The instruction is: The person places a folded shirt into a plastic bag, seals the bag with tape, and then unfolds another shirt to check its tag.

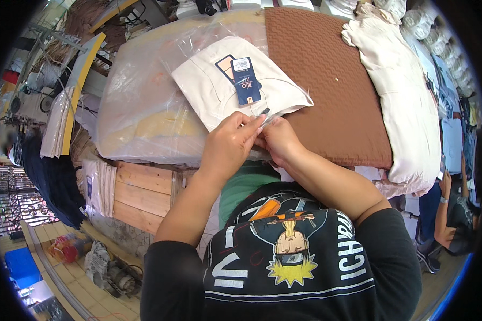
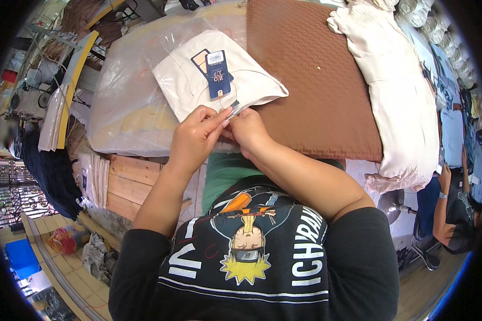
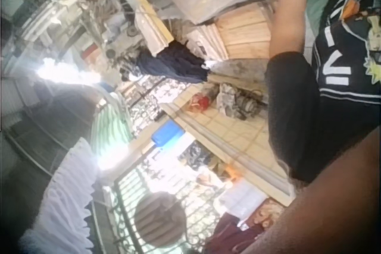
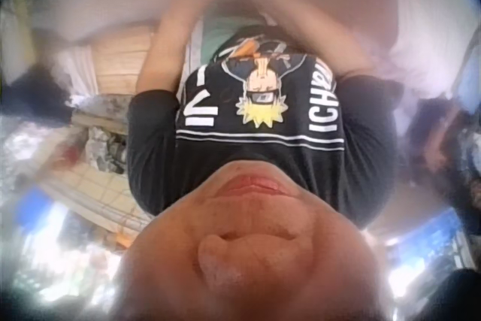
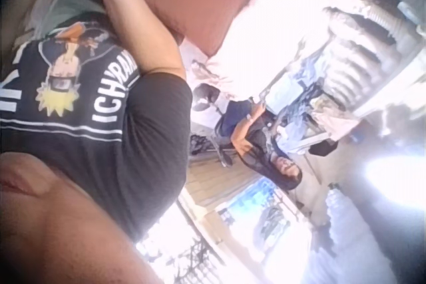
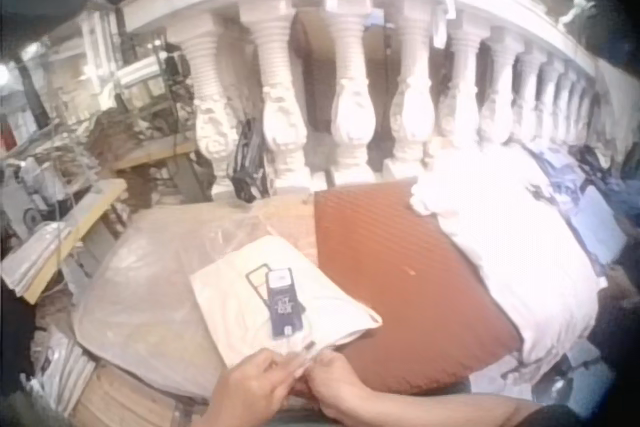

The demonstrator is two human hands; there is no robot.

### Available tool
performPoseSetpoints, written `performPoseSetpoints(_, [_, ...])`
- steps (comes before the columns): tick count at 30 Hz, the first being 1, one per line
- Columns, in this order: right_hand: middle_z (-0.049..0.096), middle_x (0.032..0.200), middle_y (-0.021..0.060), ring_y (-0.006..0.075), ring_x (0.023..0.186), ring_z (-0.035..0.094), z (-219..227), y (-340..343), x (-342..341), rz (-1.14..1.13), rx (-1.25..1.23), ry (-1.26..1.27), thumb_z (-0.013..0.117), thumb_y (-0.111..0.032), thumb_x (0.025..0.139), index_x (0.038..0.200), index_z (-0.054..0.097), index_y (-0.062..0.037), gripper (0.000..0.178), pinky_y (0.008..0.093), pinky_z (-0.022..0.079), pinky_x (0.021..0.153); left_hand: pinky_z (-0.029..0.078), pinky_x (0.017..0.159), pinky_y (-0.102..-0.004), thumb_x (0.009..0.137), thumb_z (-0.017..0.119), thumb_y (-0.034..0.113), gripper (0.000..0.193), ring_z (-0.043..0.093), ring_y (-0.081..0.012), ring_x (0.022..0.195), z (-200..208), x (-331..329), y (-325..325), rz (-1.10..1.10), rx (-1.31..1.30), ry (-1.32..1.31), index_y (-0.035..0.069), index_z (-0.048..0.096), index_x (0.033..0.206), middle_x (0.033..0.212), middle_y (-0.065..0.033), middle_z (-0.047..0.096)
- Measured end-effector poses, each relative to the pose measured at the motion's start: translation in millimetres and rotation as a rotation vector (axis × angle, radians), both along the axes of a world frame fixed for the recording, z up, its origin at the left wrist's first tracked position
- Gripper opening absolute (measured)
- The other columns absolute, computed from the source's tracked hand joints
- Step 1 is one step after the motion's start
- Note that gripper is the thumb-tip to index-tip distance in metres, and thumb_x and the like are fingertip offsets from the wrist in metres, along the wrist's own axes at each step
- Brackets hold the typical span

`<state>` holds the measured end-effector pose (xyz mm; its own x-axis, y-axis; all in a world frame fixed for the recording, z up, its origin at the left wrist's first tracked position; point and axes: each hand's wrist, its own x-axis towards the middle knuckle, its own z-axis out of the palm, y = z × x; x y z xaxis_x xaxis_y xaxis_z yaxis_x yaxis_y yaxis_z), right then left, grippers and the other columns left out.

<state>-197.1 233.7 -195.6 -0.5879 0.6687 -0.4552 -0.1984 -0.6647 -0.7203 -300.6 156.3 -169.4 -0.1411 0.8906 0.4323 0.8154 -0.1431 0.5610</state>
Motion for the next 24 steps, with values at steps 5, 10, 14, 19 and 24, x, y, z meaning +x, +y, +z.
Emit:
performPoseSetpoints(5, [0.059, 0.089, 0.0106, 0.0147, 0.071, 0.056, -17.5, 11.1, -20.3, 0.010, 0.102, -0.085, 0.056, -0.012, 0.089, 0.098, 0.054, 0.0040, 0.018, 0.0286, 0.046, 0.058, 0.047, 0.059, -0.0283, 0.077, 0.067, 0.004, 0.033, 0.057, -0.0171, 0.066, 3.0, -5.7, -3.8, 0.020, 0.011, -0.013, 0.013, 0.067, 0.108, 0.078, -0.0053, 0.057])
performPoseSetpoints(10, [0.057, 0.083, 0.0105, 0.0148, 0.068, 0.054, -17.1, 18.4, -40.6, -0.011, 0.077, -0.170, 0.061, -0.019, 0.088, 0.096, 0.052, 0.0054, 0.028, 0.0297, 0.045, 0.056, 0.046, 0.059, -0.0263, 0.078, 0.067, 0.005, 0.028, 0.056, -0.0153, 0.065, 9.9, -10.2, -6.6, 0.016, -0.008, -0.126, 0.010, 0.067, 0.106, 0.077, -0.0053, 0.057])
performPoseSetpoints(14, [0.056, 0.081, 0.0105, 0.0152, 0.067, 0.053, -15.9, 18.6, -49.1, 0.040, 0.121, -0.056, 0.061, -0.021, 0.088, 0.097, 0.051, 0.0069, 0.031, 0.0300, 0.045, 0.056, 0.044, 0.059, -0.0251, 0.079, 0.066, 0.004, 0.026, 0.055, -0.0136, 0.065, 15.7, -11.5, -5.2, 0.013, -0.022, -0.261, 0.008, 0.068, 0.105, 0.077, -0.0055, 0.057])
performPoseSetpoints(19, [0.058, 0.078, 0.0104, 0.0154, 0.064, 0.053, -7.6, 15.1, -63.1, -0.018, 0.225, -0.113, 0.060, -0.021, 0.088, 0.097, 0.054, 0.0064, 0.029, 0.0291, 0.043, 0.055, 0.044, 0.059, -0.0248, 0.080, 0.064, 0.003, 0.026, 0.053, -0.0125, 0.064, 20.1, -9.3, -3.8, 0.015, -0.006, -0.325, 0.008, 0.068, 0.106, 0.077, -0.0058, 0.057])
performPoseSetpoints(24, [0.064, 0.073, 0.0115, 0.0171, 0.061, 0.055, -44.5, 23.6, -85.0, -0.083, 0.359, -0.119, 0.060, -0.022, 0.087, 0.092, 0.060, 0.0051, 0.027, 0.0301, 0.043, 0.056, 0.043, 0.058, -0.0246, 0.080, 0.063, 0.002, 0.026, 0.053, -0.0127, 0.064, 25.7, -6.0, -2.4, 0.021, 0.020, -0.316, 0.007, 0.068, 0.106, 0.077, -0.0059, 0.057])
